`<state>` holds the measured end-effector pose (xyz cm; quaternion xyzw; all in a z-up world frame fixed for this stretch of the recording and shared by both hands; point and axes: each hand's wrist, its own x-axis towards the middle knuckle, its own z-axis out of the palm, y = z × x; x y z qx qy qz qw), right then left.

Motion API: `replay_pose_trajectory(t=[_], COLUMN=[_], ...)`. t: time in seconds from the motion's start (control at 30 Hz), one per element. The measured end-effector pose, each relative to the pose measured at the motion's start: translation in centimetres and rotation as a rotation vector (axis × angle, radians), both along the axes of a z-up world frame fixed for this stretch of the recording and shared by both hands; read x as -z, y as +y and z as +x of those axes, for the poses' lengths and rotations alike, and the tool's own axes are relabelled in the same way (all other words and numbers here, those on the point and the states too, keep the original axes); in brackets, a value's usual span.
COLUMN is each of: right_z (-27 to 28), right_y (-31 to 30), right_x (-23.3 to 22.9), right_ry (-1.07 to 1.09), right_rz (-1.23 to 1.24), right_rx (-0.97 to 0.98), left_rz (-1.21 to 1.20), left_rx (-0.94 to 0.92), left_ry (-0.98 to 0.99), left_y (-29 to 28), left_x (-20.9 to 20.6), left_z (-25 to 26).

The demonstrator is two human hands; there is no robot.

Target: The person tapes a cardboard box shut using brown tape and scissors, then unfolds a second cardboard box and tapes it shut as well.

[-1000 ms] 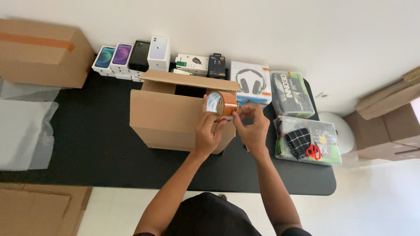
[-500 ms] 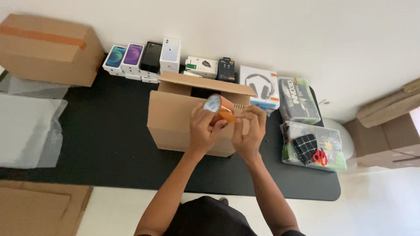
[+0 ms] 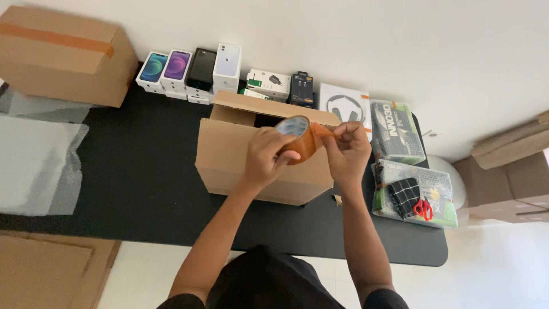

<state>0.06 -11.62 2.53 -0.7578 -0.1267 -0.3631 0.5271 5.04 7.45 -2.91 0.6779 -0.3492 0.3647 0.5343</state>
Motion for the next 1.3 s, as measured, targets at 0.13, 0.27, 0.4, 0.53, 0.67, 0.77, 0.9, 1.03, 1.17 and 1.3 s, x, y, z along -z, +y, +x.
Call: replay_pose_trajectory(t=[0.13, 0.27, 0.4, 0.53, 0.67, 0.77, 0.9, 1.03, 1.17, 1.3], right_z=[3.2, 7.7, 10.2, 10.1, 8.7, 9.2, 10.2, 9.6, 8.3, 8.3], right_y=[1.9, 2.8, 5.1, 5.1, 5.9, 5.1, 3.8, 4.1, 5.3, 5.6], right_x=[0.3, 5.0, 7.9, 10.2, 9.8, 11.7, 13.8, 13.0, 11.0, 11.5], right_ry=[0.042, 0.171, 0.124, 0.219, 0.302, 0.298, 0.3, 0.316, 0.312, 0.356], right_rz=[0.212, 0.606, 0.775, 0.732, 0.707, 0.673, 0.793, 0.822, 0.661, 0.591], right_rx=[0.031, 0.029, 0.087, 0.211, 0.274, 0.273, 0.222, 0.265, 0.302, 0.281], left_rz=[0.164, 0.125, -0.23, -0.11, 0.15, 0.252, 0.39, 0.469, 0.189, 0.198], left_rx=[-0.035, -0.197, -0.31, -0.292, -0.301, -0.238, -0.137, -0.129, -0.151, -0.099], left_ry=[-0.113, -0.374, -0.01, 0.415, 0.546, 0.56, 0.68, 0.641, 0.726, 0.782], left_y=[1.7, 1.8, 1.2, 1.4, 2.3, 3.2, 3.7, 3.7, 3.2, 3.0], left_x=[-2.6, -0.4, -0.9, 4.4, 8.5, 6.9, 6.6, 6.4, 7.0, 10.0], left_z=[2.0, 7.1, 7.1, 8.8, 10.7, 10.2, 10.0, 10.0, 9.8, 11.2])
